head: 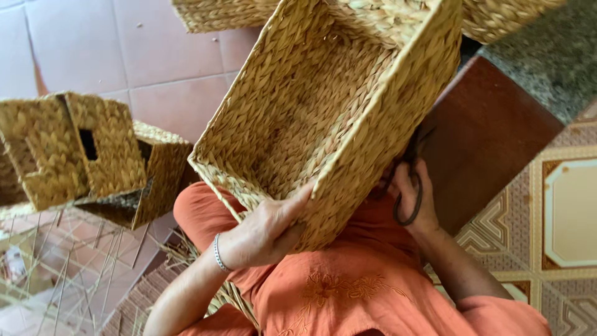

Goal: The person sits on the floor and uses scissors to trim excess woven fibers from the edges of rectangular baskets. They rotate the baskets to access different sides and cut protruding strands to create a clean finish.

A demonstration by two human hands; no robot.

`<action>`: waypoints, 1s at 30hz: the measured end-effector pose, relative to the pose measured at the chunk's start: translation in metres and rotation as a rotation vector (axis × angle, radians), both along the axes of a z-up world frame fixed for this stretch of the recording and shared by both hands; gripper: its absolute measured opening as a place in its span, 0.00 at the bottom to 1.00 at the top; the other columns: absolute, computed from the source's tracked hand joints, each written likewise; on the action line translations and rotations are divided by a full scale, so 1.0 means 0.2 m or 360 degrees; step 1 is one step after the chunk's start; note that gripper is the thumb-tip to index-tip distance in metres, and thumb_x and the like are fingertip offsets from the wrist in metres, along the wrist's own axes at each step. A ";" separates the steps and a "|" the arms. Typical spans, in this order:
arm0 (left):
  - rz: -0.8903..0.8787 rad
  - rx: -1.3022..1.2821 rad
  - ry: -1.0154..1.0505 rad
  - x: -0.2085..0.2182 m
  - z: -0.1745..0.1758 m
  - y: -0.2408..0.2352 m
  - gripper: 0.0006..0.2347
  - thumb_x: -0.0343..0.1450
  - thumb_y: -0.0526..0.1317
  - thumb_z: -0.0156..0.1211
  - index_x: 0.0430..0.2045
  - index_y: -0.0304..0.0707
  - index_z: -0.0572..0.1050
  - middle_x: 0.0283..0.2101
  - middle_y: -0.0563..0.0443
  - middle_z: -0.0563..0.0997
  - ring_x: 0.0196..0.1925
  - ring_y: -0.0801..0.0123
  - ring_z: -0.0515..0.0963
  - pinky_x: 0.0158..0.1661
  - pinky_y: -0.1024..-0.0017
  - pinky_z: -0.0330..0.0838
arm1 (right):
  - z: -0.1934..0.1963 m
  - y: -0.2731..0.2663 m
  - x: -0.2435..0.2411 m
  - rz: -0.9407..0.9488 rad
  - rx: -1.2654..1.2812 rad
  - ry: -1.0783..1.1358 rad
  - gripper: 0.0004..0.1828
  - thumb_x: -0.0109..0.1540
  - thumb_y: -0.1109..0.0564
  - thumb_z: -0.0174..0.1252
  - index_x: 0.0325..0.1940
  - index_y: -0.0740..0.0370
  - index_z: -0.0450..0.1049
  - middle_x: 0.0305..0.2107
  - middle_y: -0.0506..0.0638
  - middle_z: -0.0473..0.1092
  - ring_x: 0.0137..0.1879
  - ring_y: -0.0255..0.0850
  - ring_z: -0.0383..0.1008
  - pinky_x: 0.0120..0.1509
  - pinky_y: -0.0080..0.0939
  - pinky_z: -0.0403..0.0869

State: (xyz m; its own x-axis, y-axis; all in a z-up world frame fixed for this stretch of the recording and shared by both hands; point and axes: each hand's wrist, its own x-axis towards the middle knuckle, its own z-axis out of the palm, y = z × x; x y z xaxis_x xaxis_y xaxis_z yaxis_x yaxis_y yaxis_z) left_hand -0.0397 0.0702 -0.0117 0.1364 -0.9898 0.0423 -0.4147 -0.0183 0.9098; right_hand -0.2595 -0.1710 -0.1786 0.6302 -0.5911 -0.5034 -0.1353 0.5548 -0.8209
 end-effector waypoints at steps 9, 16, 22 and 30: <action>-0.0337 -0.0022 -0.0139 -0.13 0.04 -0.01 0.39 0.61 0.22 0.53 0.72 0.25 0.46 0.57 0.22 0.75 0.53 0.34 0.79 0.53 0.54 0.77 | 0.16 0.16 -0.26 0.0036 0.0288 -0.0080 0.27 0.69 0.46 0.53 0.65 0.67 0.60 0.51 0.62 0.72 0.51 0.51 0.76 0.54 0.53 0.77; -0.0286 0.0021 -0.0264 -0.17 0.04 0.00 0.34 0.65 0.21 0.55 0.70 0.28 0.53 0.61 0.25 0.74 0.58 0.36 0.78 0.55 0.56 0.77 | 0.24 0.04 -0.50 -0.0216 0.0047 0.0175 0.21 0.71 0.45 0.52 0.57 0.65 0.65 0.43 0.58 0.76 0.35 0.40 0.75 0.35 0.41 0.75; -0.0211 0.0090 -0.0252 -0.23 -0.01 0.06 0.29 0.69 0.25 0.59 0.68 0.33 0.60 0.62 0.35 0.77 0.58 0.43 0.81 0.55 0.59 0.77 | 0.27 -0.49 -0.54 -0.0518 -0.1414 0.0029 0.22 0.80 0.41 0.52 0.67 0.61 0.64 0.46 0.52 0.72 0.41 0.33 0.71 0.41 0.32 0.73; -0.0129 0.0370 -0.0118 -0.24 -0.03 0.09 0.26 0.69 0.31 0.63 0.64 0.32 0.65 0.56 0.36 0.80 0.53 0.45 0.82 0.52 0.59 0.78 | 0.31 -0.76 -0.15 -0.0216 -0.1627 -0.0251 0.34 0.71 0.31 0.61 0.64 0.62 0.69 0.46 0.51 0.71 0.41 0.33 0.68 0.40 0.32 0.69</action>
State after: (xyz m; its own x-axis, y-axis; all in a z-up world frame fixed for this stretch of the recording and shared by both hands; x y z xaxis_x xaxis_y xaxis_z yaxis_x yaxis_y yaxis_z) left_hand -0.0873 0.0883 -0.0167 0.0611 -0.9816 -0.1808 -0.4888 -0.1874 0.8520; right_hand -0.2903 -0.3231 -0.1157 0.5416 -0.7599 0.3595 0.0258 -0.4124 -0.9106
